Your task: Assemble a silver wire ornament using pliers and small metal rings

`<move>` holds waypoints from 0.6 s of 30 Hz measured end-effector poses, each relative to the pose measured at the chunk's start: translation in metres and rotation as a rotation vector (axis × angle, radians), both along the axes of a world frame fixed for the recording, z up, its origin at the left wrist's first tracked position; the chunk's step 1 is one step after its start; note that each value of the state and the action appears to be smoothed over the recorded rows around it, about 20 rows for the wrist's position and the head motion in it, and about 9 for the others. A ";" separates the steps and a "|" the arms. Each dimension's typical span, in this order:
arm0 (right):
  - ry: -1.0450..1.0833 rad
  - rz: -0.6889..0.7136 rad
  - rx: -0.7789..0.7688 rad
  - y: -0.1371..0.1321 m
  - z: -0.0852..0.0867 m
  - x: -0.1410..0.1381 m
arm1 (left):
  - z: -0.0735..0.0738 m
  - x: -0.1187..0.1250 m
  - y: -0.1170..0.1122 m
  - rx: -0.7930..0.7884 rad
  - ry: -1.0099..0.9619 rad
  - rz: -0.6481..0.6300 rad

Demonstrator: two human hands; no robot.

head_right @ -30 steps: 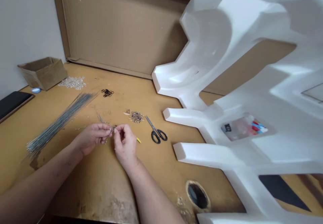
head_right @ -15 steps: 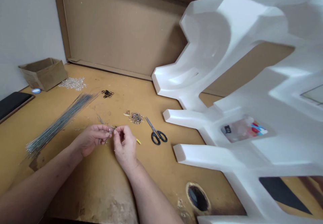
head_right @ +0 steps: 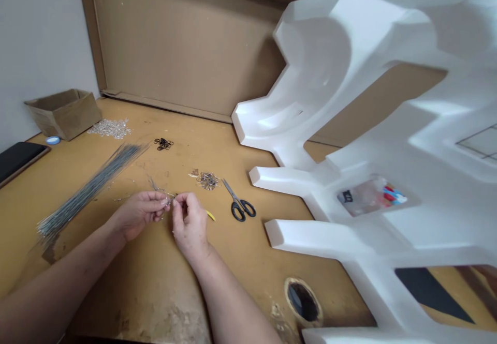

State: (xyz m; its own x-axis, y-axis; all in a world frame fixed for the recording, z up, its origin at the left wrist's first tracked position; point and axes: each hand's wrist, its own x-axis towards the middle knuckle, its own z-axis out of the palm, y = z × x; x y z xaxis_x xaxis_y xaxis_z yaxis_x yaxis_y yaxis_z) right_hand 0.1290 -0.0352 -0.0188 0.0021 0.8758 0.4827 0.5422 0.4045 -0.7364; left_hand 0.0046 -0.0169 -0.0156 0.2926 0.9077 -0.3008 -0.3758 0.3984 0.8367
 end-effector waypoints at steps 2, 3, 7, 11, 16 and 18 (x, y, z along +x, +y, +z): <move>-0.016 0.001 0.016 0.000 0.000 0.000 | 0.000 0.000 0.000 -0.003 0.001 0.002; -0.024 0.001 0.020 0.000 0.000 0.000 | 0.000 0.001 0.000 -0.005 0.001 0.001; -0.048 -0.006 0.032 0.000 0.000 0.001 | 0.001 0.001 -0.001 -0.007 0.001 -0.007; -0.054 -0.005 0.067 0.000 -0.001 0.001 | 0.001 0.001 -0.001 -0.001 0.001 -0.009; -0.061 0.008 0.079 0.000 -0.001 0.002 | 0.000 0.001 -0.001 0.004 -0.015 -0.015; -0.060 0.008 0.075 0.000 -0.001 0.002 | 0.000 0.001 -0.001 0.003 -0.026 -0.016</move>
State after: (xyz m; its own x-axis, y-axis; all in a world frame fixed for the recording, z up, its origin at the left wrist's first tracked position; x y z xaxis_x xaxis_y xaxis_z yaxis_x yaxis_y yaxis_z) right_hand 0.1310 -0.0356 -0.0196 -0.0359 0.8370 0.5460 0.5812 0.4619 -0.6700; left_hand 0.0052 -0.0177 -0.0159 0.3151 0.9036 -0.2904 -0.3914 0.4024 0.8276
